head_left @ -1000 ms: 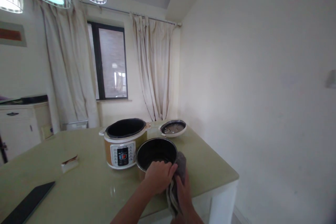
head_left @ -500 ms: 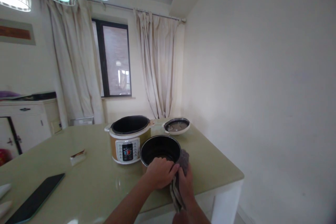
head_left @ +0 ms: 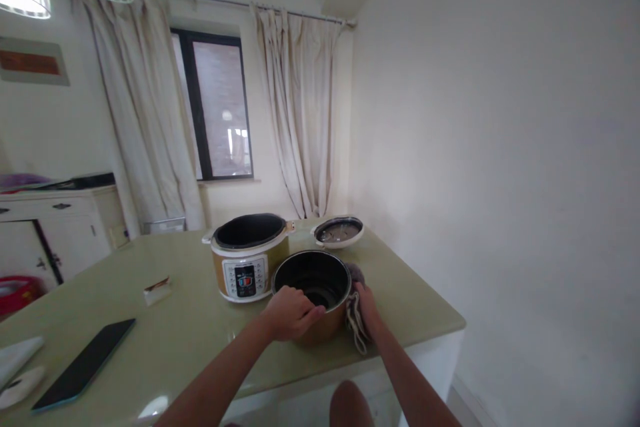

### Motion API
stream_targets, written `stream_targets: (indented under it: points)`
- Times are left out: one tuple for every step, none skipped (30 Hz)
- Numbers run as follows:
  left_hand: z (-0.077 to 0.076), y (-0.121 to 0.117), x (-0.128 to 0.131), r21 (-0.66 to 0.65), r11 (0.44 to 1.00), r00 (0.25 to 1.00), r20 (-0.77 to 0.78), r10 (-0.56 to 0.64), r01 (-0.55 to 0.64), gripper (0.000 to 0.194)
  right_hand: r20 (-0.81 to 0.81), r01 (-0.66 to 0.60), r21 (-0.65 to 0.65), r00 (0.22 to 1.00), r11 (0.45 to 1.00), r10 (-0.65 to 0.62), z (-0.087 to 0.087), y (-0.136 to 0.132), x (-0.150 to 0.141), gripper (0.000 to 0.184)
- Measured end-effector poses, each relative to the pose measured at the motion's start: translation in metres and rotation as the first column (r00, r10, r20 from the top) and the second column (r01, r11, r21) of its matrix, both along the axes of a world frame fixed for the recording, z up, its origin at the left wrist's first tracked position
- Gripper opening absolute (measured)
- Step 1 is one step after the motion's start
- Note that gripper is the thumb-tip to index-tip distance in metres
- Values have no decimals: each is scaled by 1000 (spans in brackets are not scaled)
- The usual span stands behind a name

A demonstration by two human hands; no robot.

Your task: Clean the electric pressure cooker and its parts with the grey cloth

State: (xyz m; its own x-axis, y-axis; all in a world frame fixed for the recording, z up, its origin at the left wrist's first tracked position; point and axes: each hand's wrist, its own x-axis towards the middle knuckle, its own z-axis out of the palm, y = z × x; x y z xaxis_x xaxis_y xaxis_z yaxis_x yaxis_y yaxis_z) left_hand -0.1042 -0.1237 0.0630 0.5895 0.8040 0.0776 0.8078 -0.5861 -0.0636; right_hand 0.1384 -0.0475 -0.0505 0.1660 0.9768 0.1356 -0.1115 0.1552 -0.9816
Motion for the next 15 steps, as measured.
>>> stream_targets:
  points:
    - [-2, 2, -2, 1, 1000, 1000, -5, 25, -25, 79, 7, 56, 23, 998, 998, -56, -8, -10, -5, 48]
    - [-3, 4, -3, -1, 999, 999, -11, 46, -46, 79, 24, 116, 51, 993, 992, -117, -18, -22, -12, 50]
    - [-4, 6, -4, -3, 998, 998, -18, 58, -58, 77, 51, 175, 81, 982, 981, -179, -29, -34, -19, 52]
    - [-4, 8, -5, -10, 998, 998, -34, 57, -58, 74, 87, 222, 113, 969, 968, -233, -41, -47, -27, 57]
    - [-3, 10, -5, -19, 999, 997, -55, 47, -48, 71, 131, 268, 147, 949, 952, -287, -52, -59, -36, 62]
    - [-2, 11, -5, -29, 999, 996, -83, 28, -30, 66, 175, 306, 188, 924, 933, -339, -63, -71, -45, 68]
    - [0, 13, -4, -43, 999, 993, -117, -1, -4, 60, 211, 330, 232, 901, 915, -379, -73, -82, -54, 71]
    - [2, 15, -1, -56, 998, 988, -149, -31, 23, 53, 244, 335, 275, 882, 901, -403, -80, -92, -63, 72]
    - [4, 16, 4, -70, 997, 984, -172, -54, 42, 48, 275, 322, 315, 869, 893, -411, -86, -100, -72, 71]
    - [6, 17, 10, -79, 995, 981, -181, -69, 55, 44, 301, 303, 347, 861, 888, -411, -90, -108, -81, 70]
    - [7, 18, 18, -80, 995, 982, -176, -74, 60, 43, 323, 286, 368, 853, 885, -410, -93, -114, -90, 68]
    - [7, 18, 27, -76, 996, 984, -162, -68, 56, 43, 341, 277, 380, 845, 883, -412, -95, -119, -98, 68]
    - [7, 17, 37, -68, 997, 988, -144, -53, 44, 45, 350, 280, 383, 838, 880, -419, -98, -123, -105, 69]
    - [7, 16, 47, -58, 998, 991, -128, -38, 31, 48, 349, 290, 381, 834, 878, -428, -100, -126, -111, 70]
    - [6, 14, 55, -47, 999, 993, -119, -25, 19, 50, 340, 302, 378, 834, 875, -435, -104, -127, -115, 72]
